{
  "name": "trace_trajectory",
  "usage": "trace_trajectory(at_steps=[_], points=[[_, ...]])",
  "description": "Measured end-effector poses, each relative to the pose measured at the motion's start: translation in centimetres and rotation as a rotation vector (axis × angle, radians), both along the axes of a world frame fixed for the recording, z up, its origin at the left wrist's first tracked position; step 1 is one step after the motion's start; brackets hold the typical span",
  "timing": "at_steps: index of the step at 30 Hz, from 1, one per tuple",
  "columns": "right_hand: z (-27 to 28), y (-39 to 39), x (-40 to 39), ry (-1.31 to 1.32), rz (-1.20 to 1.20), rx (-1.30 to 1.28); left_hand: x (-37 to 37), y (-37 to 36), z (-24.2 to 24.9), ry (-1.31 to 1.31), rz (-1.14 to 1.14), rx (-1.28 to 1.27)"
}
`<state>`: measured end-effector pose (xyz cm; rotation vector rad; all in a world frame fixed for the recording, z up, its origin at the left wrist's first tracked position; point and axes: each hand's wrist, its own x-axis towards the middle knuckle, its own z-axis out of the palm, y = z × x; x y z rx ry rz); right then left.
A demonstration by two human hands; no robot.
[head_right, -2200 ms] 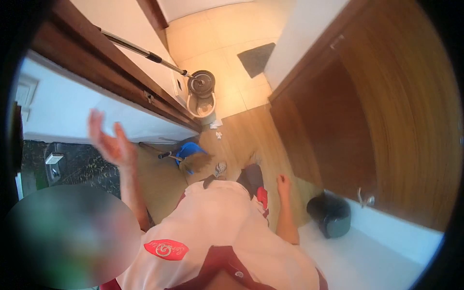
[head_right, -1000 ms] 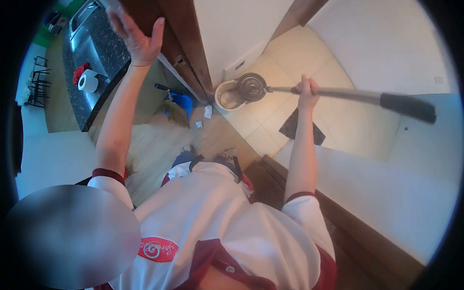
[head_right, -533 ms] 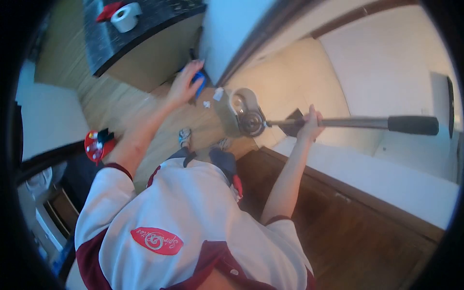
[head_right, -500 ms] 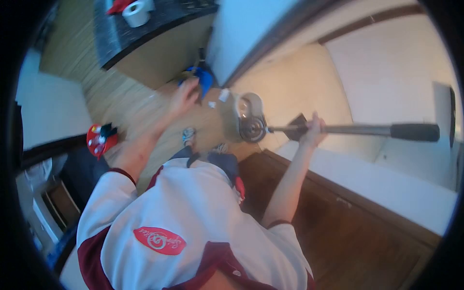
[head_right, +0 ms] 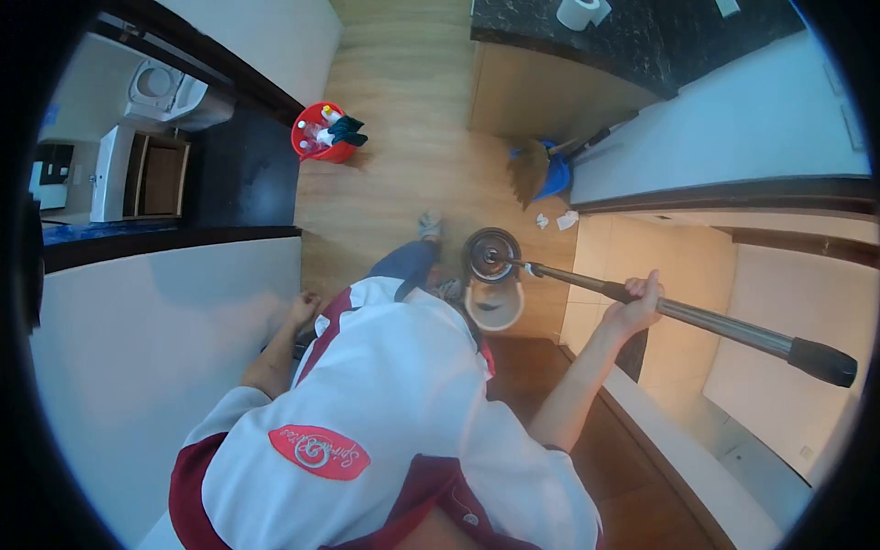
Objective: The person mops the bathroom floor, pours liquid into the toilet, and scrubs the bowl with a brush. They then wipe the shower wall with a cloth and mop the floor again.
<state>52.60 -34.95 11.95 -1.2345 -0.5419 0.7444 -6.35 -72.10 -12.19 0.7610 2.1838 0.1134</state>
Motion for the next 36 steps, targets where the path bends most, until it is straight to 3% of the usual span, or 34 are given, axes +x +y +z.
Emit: trace_trajectory(at_steps=[2, 3, 4, 6, 12, 18, 21, 26, 29, 32, 34, 36], points=[[0.1, -1.1, 0.1, 0.055, 0.042, 0.023, 2.5, -0.9, -0.4, -0.024, 0.018, 0.027], [1.7, -5.0, -8.4, 0.009, 0.038, 0.057, -3.7, -2.1, -3.6, -0.109, 0.0, 0.064], [1.6, -3.9, -10.4, 0.001, 0.058, 0.049, -4.1, -0.9, -3.5, -0.12, 0.0, 0.053], [2.1, -5.0, -14.1, 0.001, 0.097, 0.082, -5.2, 2.5, 0.0, -0.124, -0.002, 0.08], [4.0, -8.0, -26.9, -0.101, 0.231, 0.119, -16.4, 5.4, 3.7, -0.148, 0.124, 0.251], [4.9, -5.0, -41.1, -0.173, 0.427, 0.077, -32.5, 3.4, -1.2, 0.007, 0.106, 0.379], [6.1, -2.4, -46.3, -0.255, 0.558, -0.021, -37.4, 5.8, 6.8, 0.094, 0.221, 0.322], [10.7, 0.5, -52.0, -0.362, 0.694, 0.026, -42.3, 7.7, 9.8, 0.267, 0.143, 0.371], [15.8, 2.8, -54.8, -0.4, 0.788, 0.11, -44.0, 8.1, 11.1, 0.551, -0.012, 0.336], [20.8, 4.5, -58.2, -0.416, 0.961, 0.33, -46.0, 7.8, 13.6, 0.609, -0.03, 0.04], [22.4, 6.1, -59.8, -0.352, 1.017, 0.464, -47.3, 6.9, 12.4, 0.61, 0.05, 0.018], [24.0, 6.3, -62.9, -0.381, 0.911, 0.485, -47.5, 6.2, 11.9, 0.58, 0.078, -0.046]])
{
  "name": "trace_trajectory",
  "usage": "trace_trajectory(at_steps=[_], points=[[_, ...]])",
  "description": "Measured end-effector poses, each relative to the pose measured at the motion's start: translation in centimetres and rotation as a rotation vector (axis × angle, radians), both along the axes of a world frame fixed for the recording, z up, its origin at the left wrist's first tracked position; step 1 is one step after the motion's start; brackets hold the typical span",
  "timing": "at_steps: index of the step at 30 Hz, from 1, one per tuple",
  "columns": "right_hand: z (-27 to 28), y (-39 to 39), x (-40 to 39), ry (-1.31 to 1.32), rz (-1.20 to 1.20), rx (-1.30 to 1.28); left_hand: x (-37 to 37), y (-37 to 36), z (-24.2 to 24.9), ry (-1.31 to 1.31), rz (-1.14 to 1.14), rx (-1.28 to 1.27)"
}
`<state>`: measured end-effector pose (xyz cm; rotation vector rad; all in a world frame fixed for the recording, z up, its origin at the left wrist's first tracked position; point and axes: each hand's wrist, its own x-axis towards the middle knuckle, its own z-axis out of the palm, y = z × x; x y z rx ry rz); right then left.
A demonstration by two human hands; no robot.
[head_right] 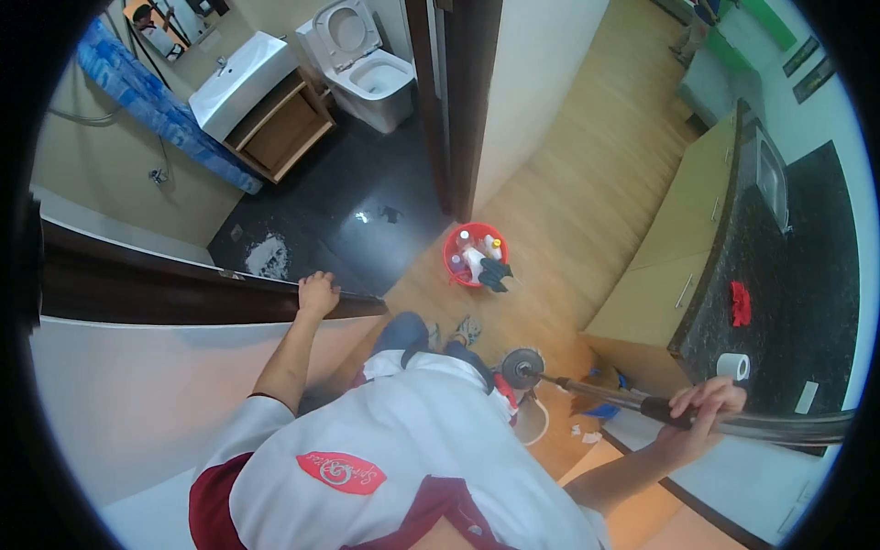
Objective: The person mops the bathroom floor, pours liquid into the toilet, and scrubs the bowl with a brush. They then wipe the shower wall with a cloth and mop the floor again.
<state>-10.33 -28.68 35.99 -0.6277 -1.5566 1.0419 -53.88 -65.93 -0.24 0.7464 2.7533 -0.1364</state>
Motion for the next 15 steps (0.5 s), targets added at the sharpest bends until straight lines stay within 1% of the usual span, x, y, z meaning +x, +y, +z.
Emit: trace_trajectory(at_steps=[1, 4, 5, 8, 10, 11, 13, 15], points=[[0.7, 0.4, -1.0, 0.005, 0.061, 0.032, 0.1, 0.0, 0.3, -0.021, 0.011, -0.045], [3.0, 2.3, -1.3, 0.153, 0.353, 0.036, 0.4, 0.5, 0.5, -0.073, 0.036, -0.064], [3.9, 2.5, -1.8, 0.194, 0.304, 0.084, 0.4, 0.6, 0.4, -0.076, 0.043, -0.073], [7.1, 2.6, -4.1, 0.379, 0.432, 0.22, 0.1, 0.3, 0.3, -0.105, 0.059, -0.086], [8.5, 2.6, -6.1, 0.439, 0.598, 0.31, -0.2, 0.7, 0.2, -0.144, 0.103, -0.033], [9.2, 2.9, -6.5, 0.408, 0.759, 0.287, -0.2, 1.1, 0.1, -0.164, 0.118, 0.07], [9.4, 3.0, -10.2, 0.482, 0.803, 0.339, -0.1, 2.6, 0.5, -0.199, 0.162, 0.268], [8.8, 3.6, -14.7, 0.532, 0.849, 0.374, -0.2, 6.0, 1.5, -0.29, 0.057, 0.556]])
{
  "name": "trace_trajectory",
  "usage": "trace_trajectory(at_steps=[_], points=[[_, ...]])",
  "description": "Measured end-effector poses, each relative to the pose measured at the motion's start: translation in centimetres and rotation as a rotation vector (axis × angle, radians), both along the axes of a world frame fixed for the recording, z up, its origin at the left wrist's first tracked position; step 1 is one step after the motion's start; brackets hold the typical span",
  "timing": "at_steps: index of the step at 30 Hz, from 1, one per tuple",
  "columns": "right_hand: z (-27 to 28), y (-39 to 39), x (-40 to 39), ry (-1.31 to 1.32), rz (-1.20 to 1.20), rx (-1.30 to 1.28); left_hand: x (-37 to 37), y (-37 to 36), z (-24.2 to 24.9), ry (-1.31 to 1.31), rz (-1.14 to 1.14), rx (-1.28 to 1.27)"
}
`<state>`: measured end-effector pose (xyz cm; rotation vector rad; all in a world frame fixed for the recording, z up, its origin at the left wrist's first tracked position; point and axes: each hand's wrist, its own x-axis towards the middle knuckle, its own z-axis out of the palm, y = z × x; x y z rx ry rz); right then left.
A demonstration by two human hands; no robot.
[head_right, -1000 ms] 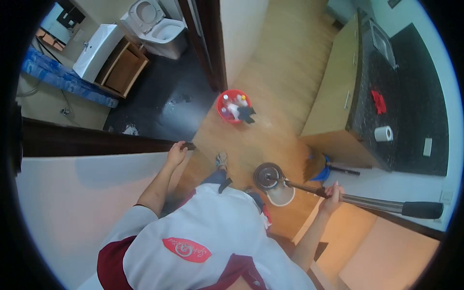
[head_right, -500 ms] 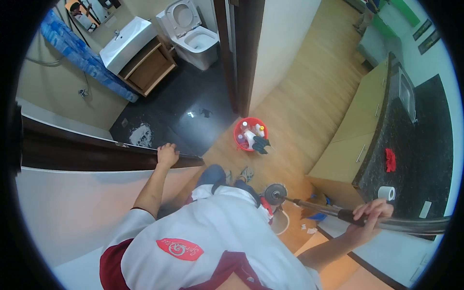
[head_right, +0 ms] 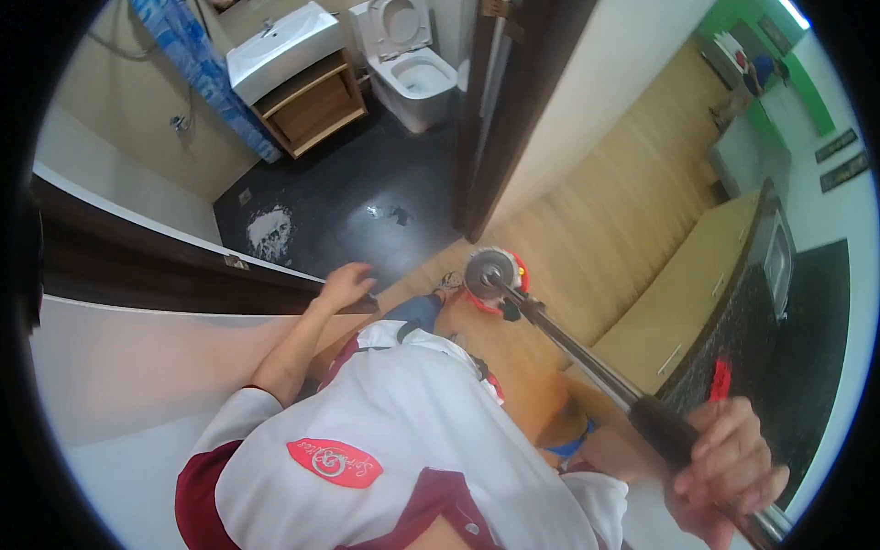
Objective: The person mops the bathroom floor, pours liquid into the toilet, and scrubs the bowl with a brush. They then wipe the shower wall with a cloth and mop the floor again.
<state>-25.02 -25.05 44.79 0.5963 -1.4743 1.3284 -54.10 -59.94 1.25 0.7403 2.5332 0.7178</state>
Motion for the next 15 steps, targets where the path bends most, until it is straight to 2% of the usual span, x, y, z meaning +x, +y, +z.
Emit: trace_trajectory(at_steps=[3, 4, 5, 7, 8, 10, 12, 14, 15], points=[[-1.9, -1.6, -9.1, -0.043, 0.033, 0.107, 0.8, 8.6, 9.3, -0.083, -0.121, 0.461], [-2.4, -1.6, -11.5, -0.096, 0.033, 0.118, 0.6, 11.0, 11.6, 0.044, -0.184, 0.56], [-3.1, -1.7, -13.9, -0.148, 0.033, 0.129, 0.0, 13.2, 13.4, 0.176, -0.242, 0.66], [-4.0, -3.2, -19.3, -0.231, 0.071, 0.007, -2.6, 16.8, 15.5, 0.256, -0.345, 0.902], [-4.7, -3.0, -21.3, -0.243, 0.128, -0.019, -4.1, 18.0, 15.8, 0.208, -0.338, 0.93], [-6.9, -2.8, -24.4, -0.29, 0.238, -0.078, -7.8, 19.6, 14.4, 0.101, -0.271, 1.029], [-10.5, -3.0, -28.5, -0.499, 0.296, -0.081, -12.6, 19.5, 10.1, 0.051, -0.216, 0.871], [-16.0, -4.4, -31.5, -0.784, 0.042, -0.156, -16.5, 18.3, 4.3, 0.013, -0.226, 0.732], [-18.6, -4.3, -32.7, -0.997, 0.082, -0.12, -18.3, 18.1, 0.9, 0.013, -0.259, 0.679]])
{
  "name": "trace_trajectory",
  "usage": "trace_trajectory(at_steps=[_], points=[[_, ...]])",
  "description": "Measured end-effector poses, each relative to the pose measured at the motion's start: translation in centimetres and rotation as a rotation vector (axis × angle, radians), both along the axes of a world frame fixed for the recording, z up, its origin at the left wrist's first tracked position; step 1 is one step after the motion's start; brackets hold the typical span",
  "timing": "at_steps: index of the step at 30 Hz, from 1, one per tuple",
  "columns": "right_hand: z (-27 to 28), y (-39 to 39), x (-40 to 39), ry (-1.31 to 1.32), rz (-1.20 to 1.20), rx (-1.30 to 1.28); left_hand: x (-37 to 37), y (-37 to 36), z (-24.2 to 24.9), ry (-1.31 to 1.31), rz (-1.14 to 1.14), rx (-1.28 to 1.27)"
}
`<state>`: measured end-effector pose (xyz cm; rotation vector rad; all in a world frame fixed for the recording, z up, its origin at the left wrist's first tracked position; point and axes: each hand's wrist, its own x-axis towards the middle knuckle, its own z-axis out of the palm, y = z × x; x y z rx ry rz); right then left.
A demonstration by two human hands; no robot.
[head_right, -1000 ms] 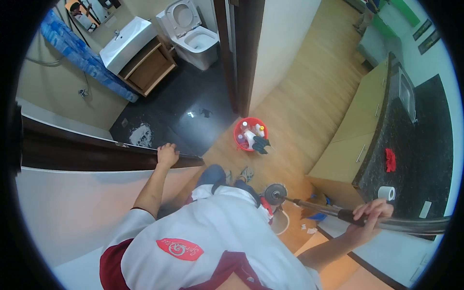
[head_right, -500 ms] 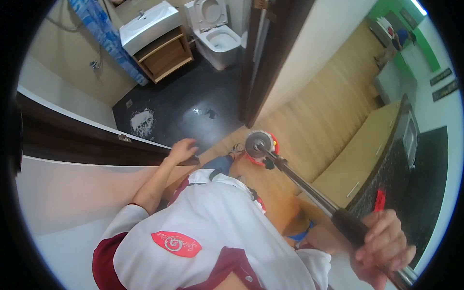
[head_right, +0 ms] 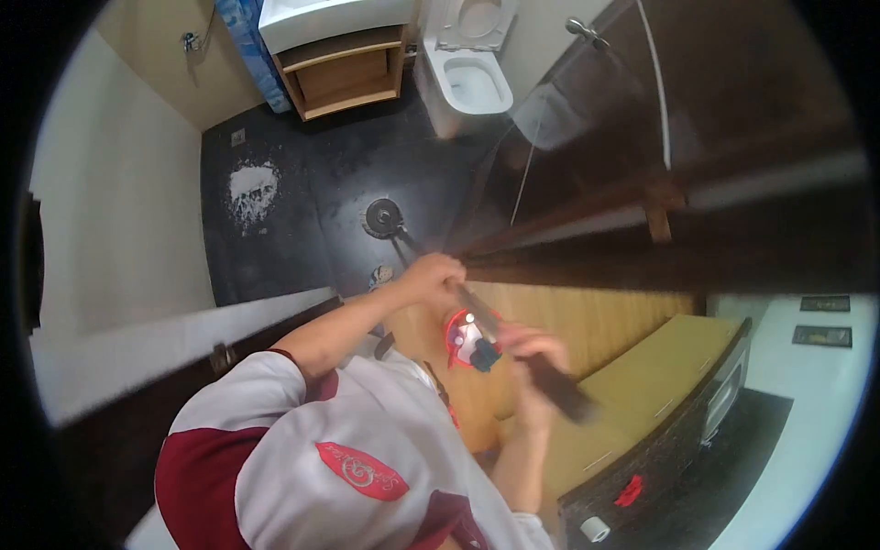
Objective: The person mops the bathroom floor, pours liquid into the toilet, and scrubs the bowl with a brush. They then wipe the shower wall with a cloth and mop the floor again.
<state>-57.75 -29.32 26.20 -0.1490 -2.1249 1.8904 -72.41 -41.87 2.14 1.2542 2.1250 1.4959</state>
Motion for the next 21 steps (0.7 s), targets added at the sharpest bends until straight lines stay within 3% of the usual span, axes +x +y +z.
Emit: trace_trajectory(at_steps=[2, 3, 4, 5, 7, 8, 10, 13, 14, 17, 18, 21], points=[[-3.4, -0.5, -0.7, -0.299, 0.119, -0.072, -1.8, -0.7, -4.1, -0.015, -0.065, 0.018], [-4.7, 0.2, 0.1, -0.31, 0.175, -0.107, -1.5, -0.8, -5.3, -0.039, -0.1, 0.084], [-2.9, 0.8, 0.2, -0.338, 0.218, -0.084, -0.6, 0.2, -7.5, -0.05, -0.134, -0.06], [-0.7, 1.6, 1.0, -0.533, 0.173, -0.245, -1.2, 0.2, -5.0, -0.033, -0.196, -0.189], [3.5, 3.6, 2.2, -0.815, 0.152, -0.418, -1.3, 0.6, -3.3, -0.034, -0.234, -0.146], [5.0, 4.5, 2.8, -0.739, 0.203, -0.421, -1.4, 1.4, -3.7, 0.018, -0.306, -0.25], [8.4, 5.6, 1.7, -0.969, 0.316, 0.278, -1.4, 3.2, -5.0, 0.036, -0.443, -0.315], [4.7, 1.9, -2.9, -1.246, 0.152, 0.824, -2.0, 3.8, -6.6, 0.008, -0.484, -0.373], [3.2, 2.3, -3.8, -1.218, 0.142, 0.772, -2.8, 3.4, -7.3, -0.02, -0.468, -0.343], [-2.0, 3.0, -6.4, -1.168, 0.128, 0.605, -7.7, 1.4, -7.8, -0.086, -0.367, -0.575], [-4.0, 2.8, -8.9, -1.168, 0.131, 0.549, -8.5, 0.1, -12.4, 0.076, -0.257, -0.414], [-12.4, 2.3, -15.6, -1.0, 0.336, 0.607, -15.7, -3.3, -15.3, -0.007, 0.024, -0.921]])
